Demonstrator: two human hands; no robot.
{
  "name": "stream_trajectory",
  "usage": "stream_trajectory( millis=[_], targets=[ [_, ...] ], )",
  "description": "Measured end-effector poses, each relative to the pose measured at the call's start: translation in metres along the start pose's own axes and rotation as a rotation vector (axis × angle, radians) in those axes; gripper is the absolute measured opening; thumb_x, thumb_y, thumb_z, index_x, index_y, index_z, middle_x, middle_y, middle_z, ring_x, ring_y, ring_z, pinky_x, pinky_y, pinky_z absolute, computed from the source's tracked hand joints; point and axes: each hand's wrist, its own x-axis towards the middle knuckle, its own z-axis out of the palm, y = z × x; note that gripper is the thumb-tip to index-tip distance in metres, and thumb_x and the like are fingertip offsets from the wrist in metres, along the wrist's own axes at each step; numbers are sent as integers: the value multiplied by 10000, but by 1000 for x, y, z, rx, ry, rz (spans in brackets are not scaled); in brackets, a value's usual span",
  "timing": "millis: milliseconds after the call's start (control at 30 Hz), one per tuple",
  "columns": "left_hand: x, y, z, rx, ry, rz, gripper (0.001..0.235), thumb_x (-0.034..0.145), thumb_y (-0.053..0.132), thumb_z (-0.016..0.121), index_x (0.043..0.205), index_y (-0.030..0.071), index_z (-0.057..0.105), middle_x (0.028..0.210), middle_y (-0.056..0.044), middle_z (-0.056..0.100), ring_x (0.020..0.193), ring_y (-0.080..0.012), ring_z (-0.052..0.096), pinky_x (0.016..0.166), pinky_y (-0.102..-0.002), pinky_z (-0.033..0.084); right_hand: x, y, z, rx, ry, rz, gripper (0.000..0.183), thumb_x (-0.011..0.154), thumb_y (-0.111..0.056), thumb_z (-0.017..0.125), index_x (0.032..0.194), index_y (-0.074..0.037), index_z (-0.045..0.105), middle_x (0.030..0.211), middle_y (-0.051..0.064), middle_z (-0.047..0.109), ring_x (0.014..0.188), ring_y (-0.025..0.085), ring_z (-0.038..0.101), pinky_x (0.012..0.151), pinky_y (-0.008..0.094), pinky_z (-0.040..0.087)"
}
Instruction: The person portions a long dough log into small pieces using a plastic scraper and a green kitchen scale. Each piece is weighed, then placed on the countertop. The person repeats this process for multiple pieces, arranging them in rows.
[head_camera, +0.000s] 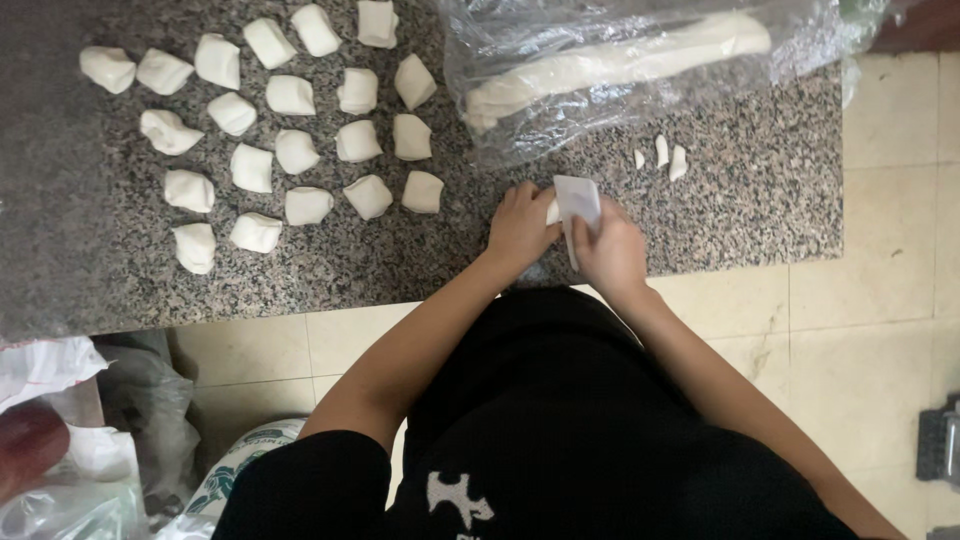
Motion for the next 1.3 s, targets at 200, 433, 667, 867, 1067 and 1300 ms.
stream_trajectory(
  millis=[200,433,667,867,1067,1300],
  targets=[
    [4,-3,15,169,-19,13,298,771,234,791,1004,68,706,1088,-146,623,1090,-360,588,917,-489,508,16,-6,16,-158,-157,46,345,935,-205,639,1243,-49,644,1056,284,685,881,511,669,813,589,531],
    [-5,-5,4,41,31,39,455,779,154,767,1231,126,714,1026,-134,622,1013,-360,599,882,-498,496,51,-4,34,-6,-87,21,324,930,-187,627,1228,-63,652,1041,276,696,864,509,672,761,588,533],
    [15,18,-2,9,106,128,762,635,167,846,1316,47,526,1269,-204,567,1174,-418,537,951,-507,461,36,44,-23,218,134,115,332,928,-186,726,1176,25,661,984,247,744,902,389,747,804,465,586],
    [70,37,-6,-91,-146,202,635,745,104,812,1333,118,572,1336,-135,595,1334,-366,531,1104,-451,452,43,78,-70,336,301,148,316,954,-188,742,1156,46,682,1017,217,763,945,315,765,821,397,582],
    [212,50,-140,-76,576,406,678,803,57,847,1386,36,502,1374,-201,595,1293,-385,576,1106,-438,460,68,63,-88,495,357,156,338,954,-204,729,1157,59,664,1023,203,764,930,291,756,804,370,579],
    [287,56,-216,50,530,131,775,872,145,812,1496,21,369,1193,-156,722,1126,-374,675,986,-460,509,84,30,-105,466,240,217,320,950,-220,704,1138,38,698,945,198,766,817,273,771,723,380,598]
  ],
)
